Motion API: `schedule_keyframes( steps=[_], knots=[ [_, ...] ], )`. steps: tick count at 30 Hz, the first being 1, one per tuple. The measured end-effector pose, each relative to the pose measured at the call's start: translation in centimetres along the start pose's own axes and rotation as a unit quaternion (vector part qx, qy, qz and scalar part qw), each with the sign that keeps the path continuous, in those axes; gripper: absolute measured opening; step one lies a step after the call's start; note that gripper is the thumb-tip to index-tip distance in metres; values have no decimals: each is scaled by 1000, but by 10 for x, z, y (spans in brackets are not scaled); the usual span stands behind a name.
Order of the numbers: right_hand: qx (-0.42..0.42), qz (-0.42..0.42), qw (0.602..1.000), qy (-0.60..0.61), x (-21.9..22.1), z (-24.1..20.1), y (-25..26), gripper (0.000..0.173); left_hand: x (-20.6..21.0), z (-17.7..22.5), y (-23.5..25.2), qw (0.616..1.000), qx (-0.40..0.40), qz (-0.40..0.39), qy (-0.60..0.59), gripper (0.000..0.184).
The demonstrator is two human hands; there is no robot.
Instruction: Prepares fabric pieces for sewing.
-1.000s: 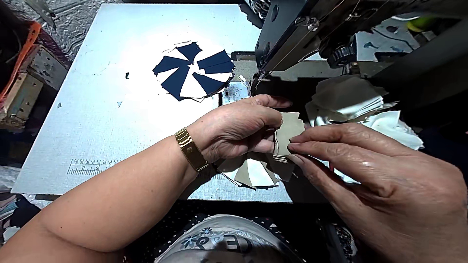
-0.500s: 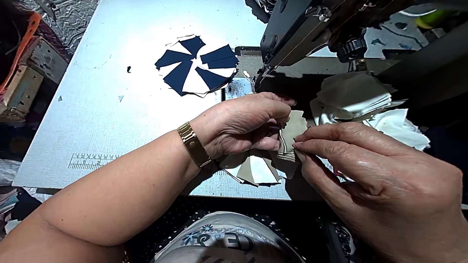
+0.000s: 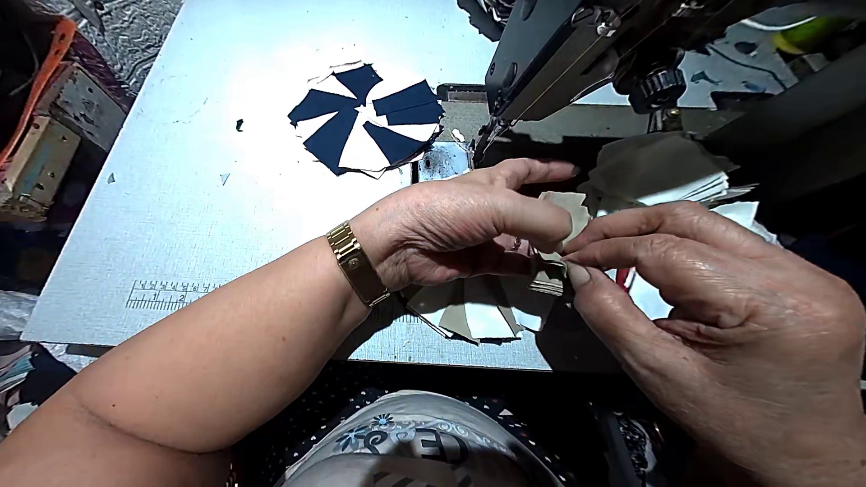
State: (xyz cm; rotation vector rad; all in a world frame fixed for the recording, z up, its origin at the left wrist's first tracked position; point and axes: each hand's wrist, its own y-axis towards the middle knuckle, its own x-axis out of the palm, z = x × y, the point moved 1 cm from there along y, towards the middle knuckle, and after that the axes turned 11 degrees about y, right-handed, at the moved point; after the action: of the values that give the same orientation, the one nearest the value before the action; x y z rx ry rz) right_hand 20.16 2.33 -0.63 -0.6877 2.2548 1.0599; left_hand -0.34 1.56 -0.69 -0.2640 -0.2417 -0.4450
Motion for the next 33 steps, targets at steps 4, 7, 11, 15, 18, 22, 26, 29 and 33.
schedule_keyframes(
  steps=[4,7,11,15,18,22,26,29,33],
  knots=[
    [4,0,1000,-2,0,-1,1,18,3,0,-1,1000,20,-15,13,83],
    [0,-5,1000,5,0,0,2,17,2,0,1,998,31,-21,40,86],
    [2,-4,1000,15,0,2,4,16,3,0,1,998,33,-16,53,86],
    [12,-2,999,37,-1,5,4,15,2,0,1,997,41,-21,65,87],
    [18,0,999,43,-1,6,4,15,1,-1,1,997,44,-26,61,85],
    [7,2,1000,15,1,3,3,15,2,-1,1,997,40,-21,56,81],
    [-6,-2,1000,-7,3,1,3,17,2,-1,1,997,37,-18,58,82],
    [-10,-2,1000,-10,4,1,3,17,2,-1,1,998,33,-16,59,81],
    [-19,-2,1000,-13,4,0,2,18,2,0,0,998,38,-18,47,79]
  ],
)
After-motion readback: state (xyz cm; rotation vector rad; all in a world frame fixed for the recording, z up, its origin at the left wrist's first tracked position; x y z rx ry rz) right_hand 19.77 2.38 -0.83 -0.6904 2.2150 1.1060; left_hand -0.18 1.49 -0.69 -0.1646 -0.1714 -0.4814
